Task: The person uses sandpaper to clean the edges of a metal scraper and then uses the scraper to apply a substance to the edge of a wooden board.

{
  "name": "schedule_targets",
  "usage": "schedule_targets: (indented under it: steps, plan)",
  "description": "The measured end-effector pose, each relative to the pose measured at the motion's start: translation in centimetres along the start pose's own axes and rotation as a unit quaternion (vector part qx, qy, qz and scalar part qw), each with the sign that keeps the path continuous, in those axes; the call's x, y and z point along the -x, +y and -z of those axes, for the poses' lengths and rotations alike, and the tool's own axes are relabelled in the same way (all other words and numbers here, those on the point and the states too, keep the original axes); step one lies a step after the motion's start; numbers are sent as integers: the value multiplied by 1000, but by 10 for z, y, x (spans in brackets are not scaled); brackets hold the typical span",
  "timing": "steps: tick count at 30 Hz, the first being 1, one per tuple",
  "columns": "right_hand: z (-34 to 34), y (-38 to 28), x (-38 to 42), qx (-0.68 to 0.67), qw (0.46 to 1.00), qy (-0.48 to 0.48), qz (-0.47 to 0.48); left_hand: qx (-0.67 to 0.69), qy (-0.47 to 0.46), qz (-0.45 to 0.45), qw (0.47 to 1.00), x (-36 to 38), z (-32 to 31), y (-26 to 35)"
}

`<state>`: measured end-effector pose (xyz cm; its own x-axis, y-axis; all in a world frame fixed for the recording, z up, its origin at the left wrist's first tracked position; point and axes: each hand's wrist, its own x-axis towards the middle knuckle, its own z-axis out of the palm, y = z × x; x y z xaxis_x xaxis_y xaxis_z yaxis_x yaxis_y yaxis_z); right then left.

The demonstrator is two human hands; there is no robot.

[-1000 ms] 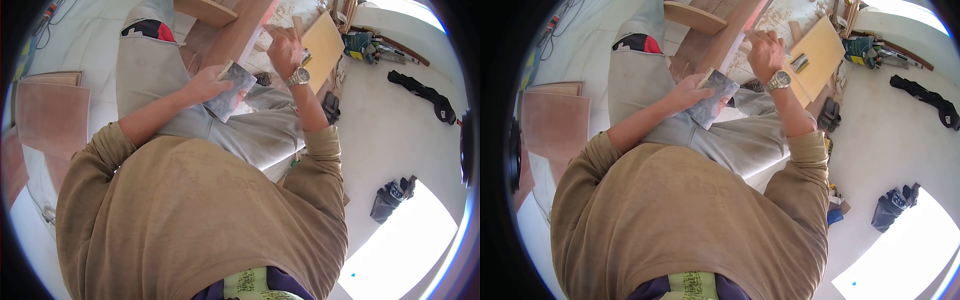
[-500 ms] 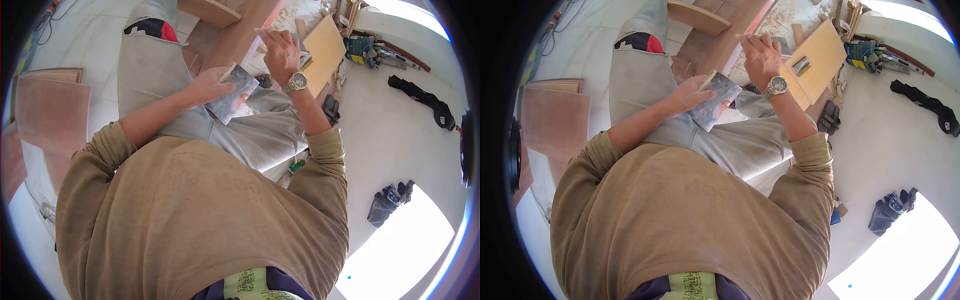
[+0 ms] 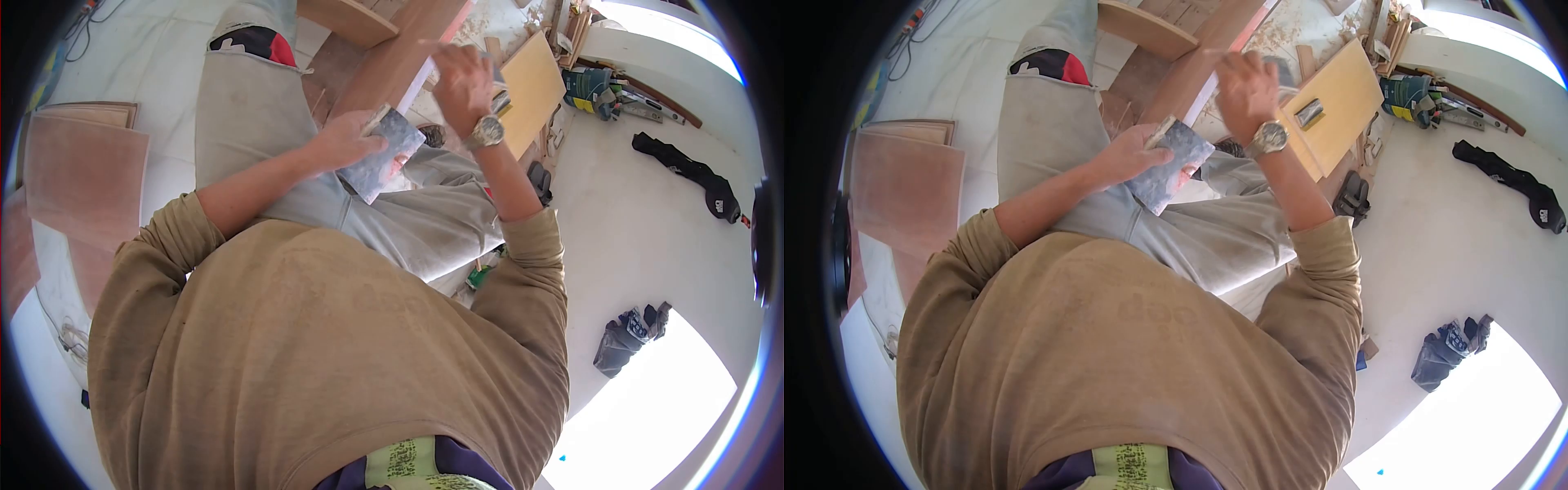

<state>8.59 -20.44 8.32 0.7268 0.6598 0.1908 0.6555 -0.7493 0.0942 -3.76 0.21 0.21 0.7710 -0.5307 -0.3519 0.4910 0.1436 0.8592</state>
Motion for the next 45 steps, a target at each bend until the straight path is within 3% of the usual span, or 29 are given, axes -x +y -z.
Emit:
schedule_targets:
  steps: [4, 9, 22, 25, 32, 35, 41, 45]
  plan:
    - [-20, 54, -15, 62, 993, 16, -102, 0, 3, -8, 1000, -1, 0, -2]
    - [-39, 78, -15, 58, 990, -14, -128, 4, 2, -17, 1000, -1, 3, -3]
    - [-16, 7, 22, -22, 998, -1, -64, 14, 3, -4, 1000, -2, 0, -5]
    - [-5, 11, 14, -28, 996, -36, -72, -6, 0, 5, 1000, -2, 1, 1]
    - [-33, 65, -20, 54, 993, 5, -101, -6, -23, 4, 1000, 0, 5, 0]
    - [-33, 57, -13, 68, 991, -37, -105, -40, 24, -13, 999, -1, 2, -3]
    - [-12, 11, 21, 4, 998, -36, -58, -36, 23, -11, 999, -1, -1, -1]
    - [2, 18, 14, 3, 998, -41, -38, -18, 22, -3, 1000, -2, -1, -2]
